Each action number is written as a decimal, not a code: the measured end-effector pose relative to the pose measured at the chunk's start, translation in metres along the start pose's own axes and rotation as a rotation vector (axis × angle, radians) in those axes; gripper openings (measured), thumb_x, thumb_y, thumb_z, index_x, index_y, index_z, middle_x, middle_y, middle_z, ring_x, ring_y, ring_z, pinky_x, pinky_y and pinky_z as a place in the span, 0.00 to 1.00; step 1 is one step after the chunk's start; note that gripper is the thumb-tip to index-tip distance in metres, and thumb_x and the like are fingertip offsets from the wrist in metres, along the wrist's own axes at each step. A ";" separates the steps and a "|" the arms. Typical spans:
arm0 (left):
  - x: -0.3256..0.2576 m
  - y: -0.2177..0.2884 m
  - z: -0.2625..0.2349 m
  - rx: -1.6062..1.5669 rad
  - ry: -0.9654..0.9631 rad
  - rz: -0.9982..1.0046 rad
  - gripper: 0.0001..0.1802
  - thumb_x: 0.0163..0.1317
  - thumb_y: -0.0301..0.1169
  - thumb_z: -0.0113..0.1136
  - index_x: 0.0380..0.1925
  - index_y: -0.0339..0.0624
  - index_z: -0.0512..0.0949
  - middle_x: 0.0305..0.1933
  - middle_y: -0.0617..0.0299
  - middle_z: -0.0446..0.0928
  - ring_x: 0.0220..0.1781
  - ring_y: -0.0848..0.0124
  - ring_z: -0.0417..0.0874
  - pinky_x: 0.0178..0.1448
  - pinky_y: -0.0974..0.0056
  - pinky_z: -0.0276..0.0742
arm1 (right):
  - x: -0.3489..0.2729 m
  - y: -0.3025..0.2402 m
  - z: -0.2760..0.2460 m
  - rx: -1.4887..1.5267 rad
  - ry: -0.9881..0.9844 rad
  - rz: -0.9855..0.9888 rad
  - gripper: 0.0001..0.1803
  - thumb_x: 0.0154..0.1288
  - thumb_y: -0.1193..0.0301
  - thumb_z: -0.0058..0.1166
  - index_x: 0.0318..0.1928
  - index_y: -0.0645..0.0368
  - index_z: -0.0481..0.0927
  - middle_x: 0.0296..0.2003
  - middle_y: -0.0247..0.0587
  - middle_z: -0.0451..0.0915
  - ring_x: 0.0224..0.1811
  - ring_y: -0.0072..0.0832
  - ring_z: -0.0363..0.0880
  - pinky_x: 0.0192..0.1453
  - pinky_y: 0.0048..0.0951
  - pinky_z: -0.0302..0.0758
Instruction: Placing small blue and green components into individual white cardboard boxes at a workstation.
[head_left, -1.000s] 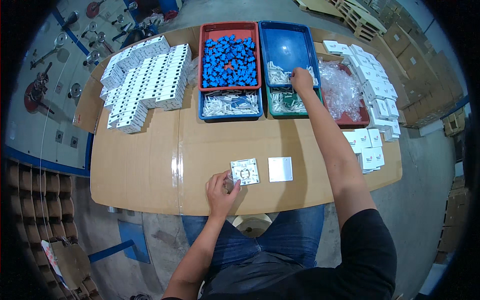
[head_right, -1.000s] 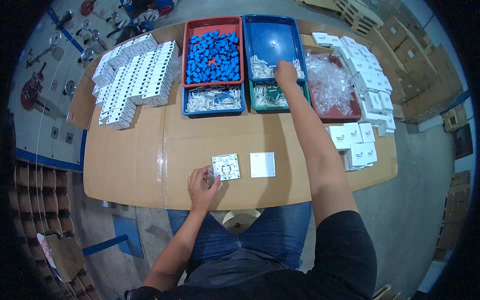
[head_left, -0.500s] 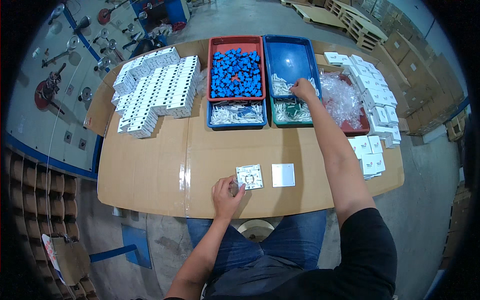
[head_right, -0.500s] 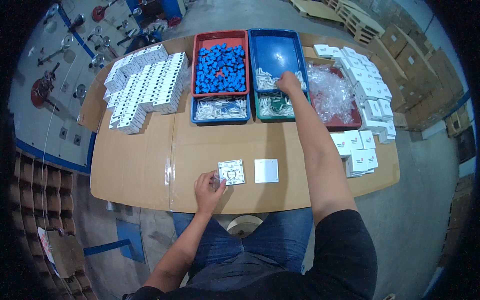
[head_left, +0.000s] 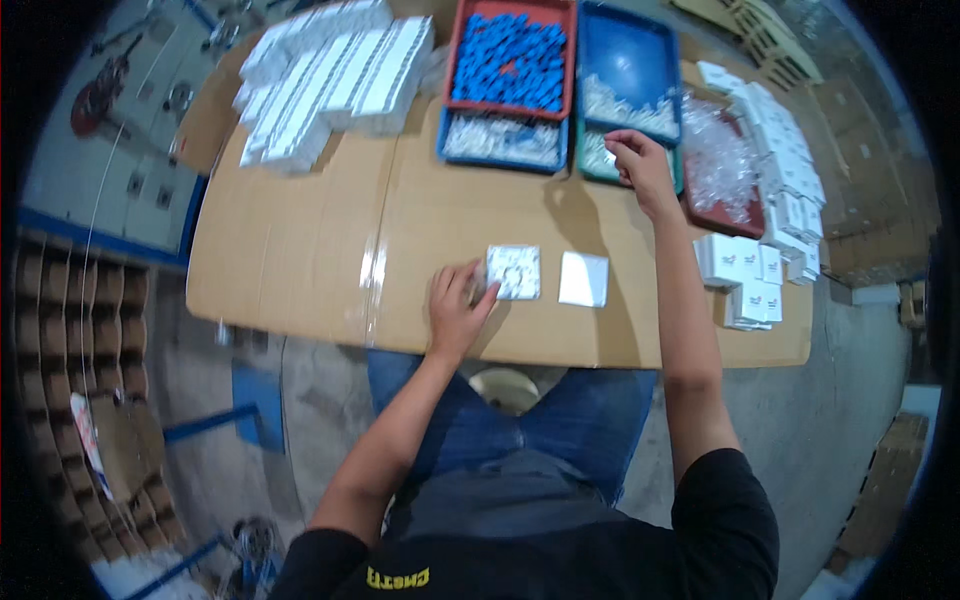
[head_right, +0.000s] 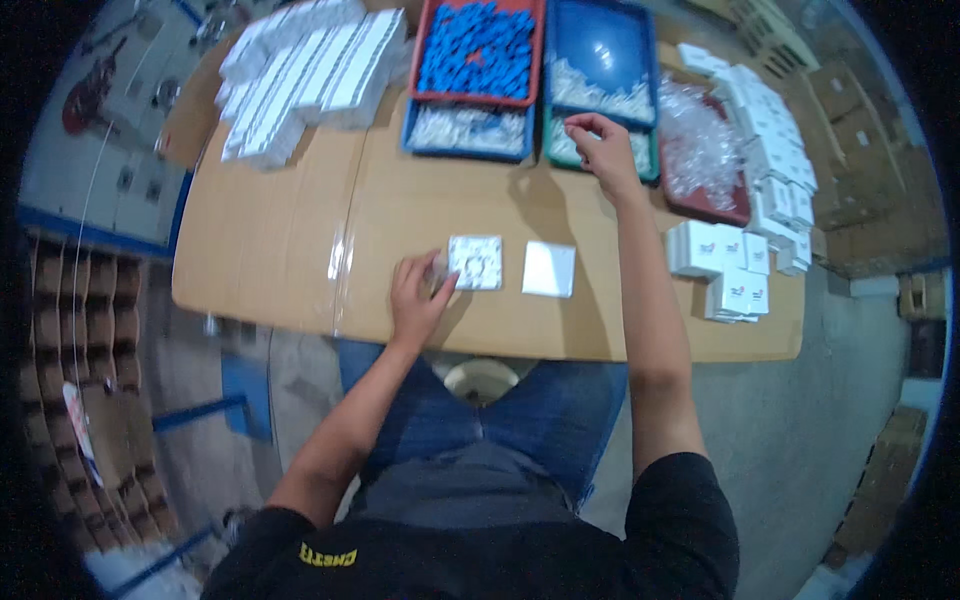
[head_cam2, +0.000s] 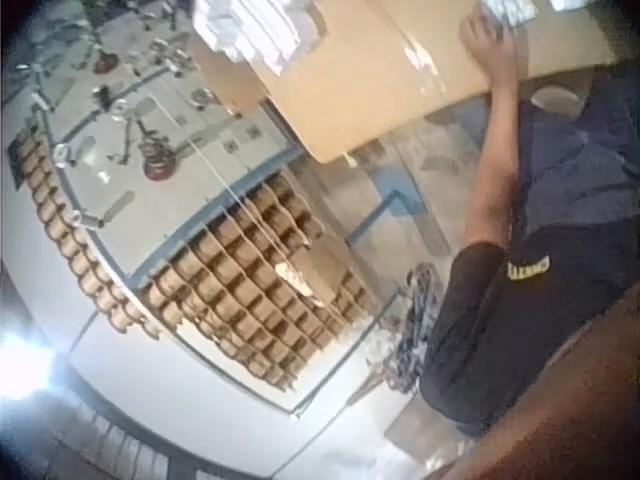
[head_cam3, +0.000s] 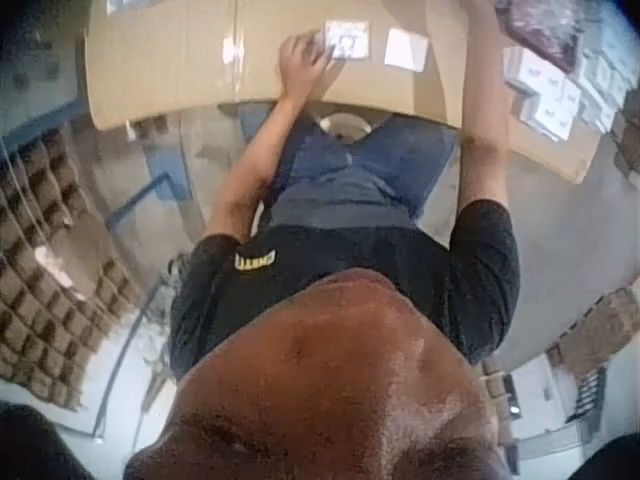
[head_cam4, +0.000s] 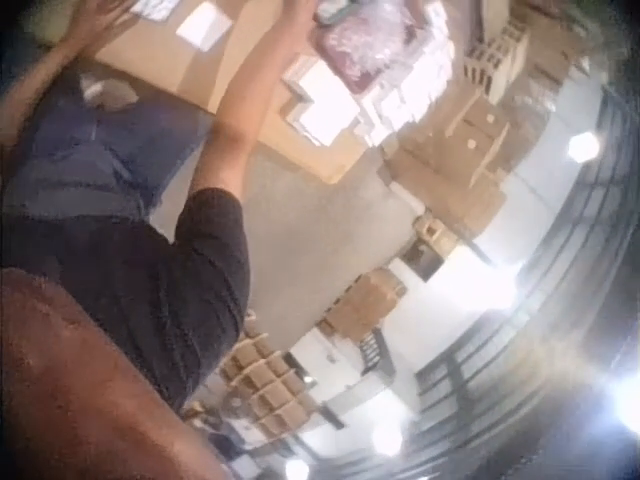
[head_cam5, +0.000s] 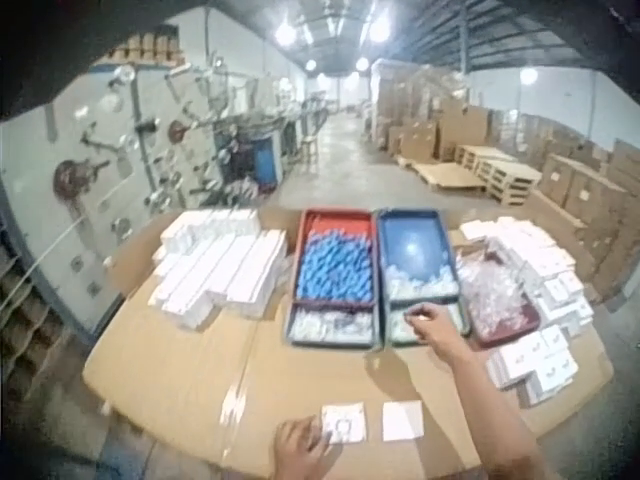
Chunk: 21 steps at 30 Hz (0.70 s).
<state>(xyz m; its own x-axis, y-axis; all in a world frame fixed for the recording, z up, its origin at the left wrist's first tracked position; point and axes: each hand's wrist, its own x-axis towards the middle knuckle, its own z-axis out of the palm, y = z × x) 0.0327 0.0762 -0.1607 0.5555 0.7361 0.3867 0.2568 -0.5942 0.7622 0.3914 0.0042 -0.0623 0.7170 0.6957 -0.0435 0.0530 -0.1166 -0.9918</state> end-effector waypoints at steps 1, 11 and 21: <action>0.003 0.006 0.000 -0.016 -0.005 -0.005 0.24 0.56 0.34 0.77 0.52 0.40 0.84 0.43 0.56 0.79 0.48 0.57 0.80 0.54 0.55 0.77 | -0.031 0.003 0.014 -0.046 -0.035 -0.002 0.09 0.73 0.68 0.63 0.48 0.58 0.87 0.28 0.24 0.76 0.24 0.11 0.66 0.27 0.18 0.62; -0.004 -0.002 -0.001 -0.072 -0.030 0.015 0.26 0.57 0.34 0.76 0.57 0.46 0.84 0.47 0.56 0.79 0.49 0.57 0.80 0.54 0.56 0.77 | -0.155 0.027 0.129 -0.179 -0.261 0.001 0.08 0.67 0.74 0.66 0.44 0.63 0.88 0.35 0.31 0.87 0.29 0.13 0.73 0.34 0.21 0.72; -0.006 0.001 -0.003 -0.096 -0.002 0.057 0.27 0.56 0.32 0.76 0.58 0.44 0.84 0.47 0.56 0.80 0.50 0.58 0.82 0.54 0.56 0.78 | -0.159 0.031 0.138 -0.454 -0.311 -0.224 0.08 0.70 0.73 0.64 0.45 0.64 0.88 0.44 0.41 0.83 0.35 0.27 0.77 0.41 0.29 0.75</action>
<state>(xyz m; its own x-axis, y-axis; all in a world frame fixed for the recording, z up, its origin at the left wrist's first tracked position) 0.0269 0.0721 -0.1605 0.5684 0.7015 0.4300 0.1479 -0.6012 0.7853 0.1831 -0.0122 -0.1032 0.4201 0.9055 0.0595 0.5208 -0.1869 -0.8330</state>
